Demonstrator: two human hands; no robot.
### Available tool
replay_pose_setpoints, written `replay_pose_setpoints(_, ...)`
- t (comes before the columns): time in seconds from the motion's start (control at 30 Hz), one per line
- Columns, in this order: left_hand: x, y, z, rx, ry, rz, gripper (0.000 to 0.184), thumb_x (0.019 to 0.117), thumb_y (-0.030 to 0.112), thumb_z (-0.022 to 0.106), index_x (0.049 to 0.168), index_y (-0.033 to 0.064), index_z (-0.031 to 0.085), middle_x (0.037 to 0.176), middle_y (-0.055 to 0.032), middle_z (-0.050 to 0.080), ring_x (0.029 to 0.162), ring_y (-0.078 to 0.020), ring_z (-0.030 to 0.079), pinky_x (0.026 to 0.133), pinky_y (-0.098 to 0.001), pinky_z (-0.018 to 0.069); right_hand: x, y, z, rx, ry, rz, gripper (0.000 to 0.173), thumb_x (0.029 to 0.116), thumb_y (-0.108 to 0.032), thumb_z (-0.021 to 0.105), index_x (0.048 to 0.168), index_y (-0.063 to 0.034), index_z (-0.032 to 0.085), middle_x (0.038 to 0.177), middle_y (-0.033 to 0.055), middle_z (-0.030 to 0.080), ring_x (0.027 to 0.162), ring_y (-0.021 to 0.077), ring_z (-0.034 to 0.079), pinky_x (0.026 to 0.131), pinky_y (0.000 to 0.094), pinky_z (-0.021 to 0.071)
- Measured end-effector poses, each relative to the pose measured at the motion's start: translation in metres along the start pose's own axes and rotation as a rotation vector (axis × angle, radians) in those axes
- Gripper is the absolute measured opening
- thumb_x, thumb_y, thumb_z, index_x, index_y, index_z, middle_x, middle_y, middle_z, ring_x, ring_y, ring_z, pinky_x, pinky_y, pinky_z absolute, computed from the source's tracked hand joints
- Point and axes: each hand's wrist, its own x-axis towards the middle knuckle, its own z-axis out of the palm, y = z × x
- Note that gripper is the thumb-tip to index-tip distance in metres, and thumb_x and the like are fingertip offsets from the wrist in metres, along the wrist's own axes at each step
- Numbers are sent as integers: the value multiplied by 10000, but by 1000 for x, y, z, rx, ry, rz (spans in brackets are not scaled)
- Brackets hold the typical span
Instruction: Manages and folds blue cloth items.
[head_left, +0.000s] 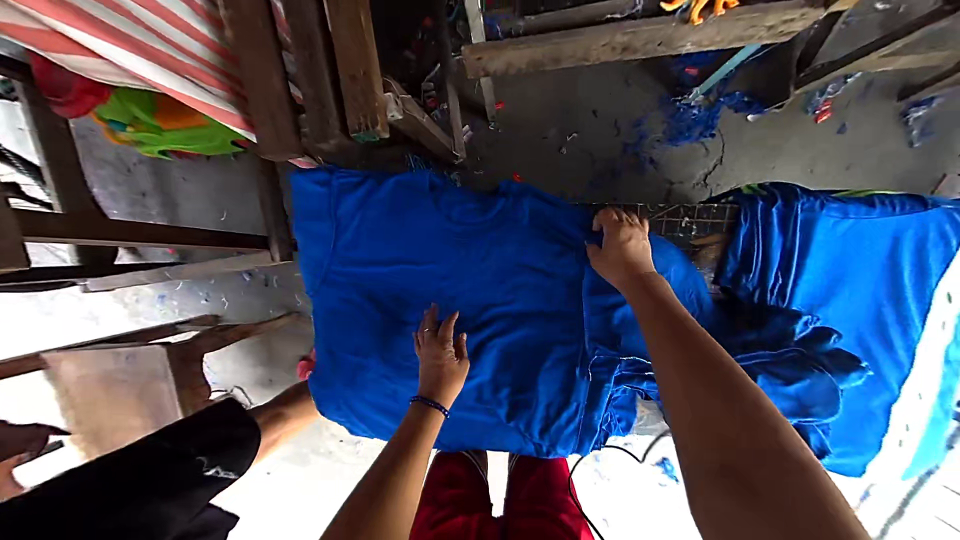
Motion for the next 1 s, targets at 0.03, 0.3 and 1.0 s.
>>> replay_pose_setpoints(0.03,9,4,3,-29,42,52,364,1001,133,597,1335,1,652,1575,-295,386,1481,-492,323,1182,-666,255,-11,2,3,-2,38,-93,249,861,-40,736,1077,67,680,1185,289,657,1211,484,580,1057,659,406)
replay_pose_setpoints(0.3,124,43,-9,88,112,378,610,868,60,752,1443,46,551,1637,-239,315,1538,-491,179,1151,-784,119,-74,18,39,-55,558,-656,192,880,-86,612,700,-22,633,763,176,644,774,375,657,682,486,533)
replay_pose_setpoints(1.0,70,-11,-12,153,374,553,210,802,82,663,976,27,767,919,-178,690,971,-399,627,917,-574,417,17,23,-42,330,-218,-25,666,963,-448,685,1407,33,560,1318,258,629,1244,445,577,1044,637,437)
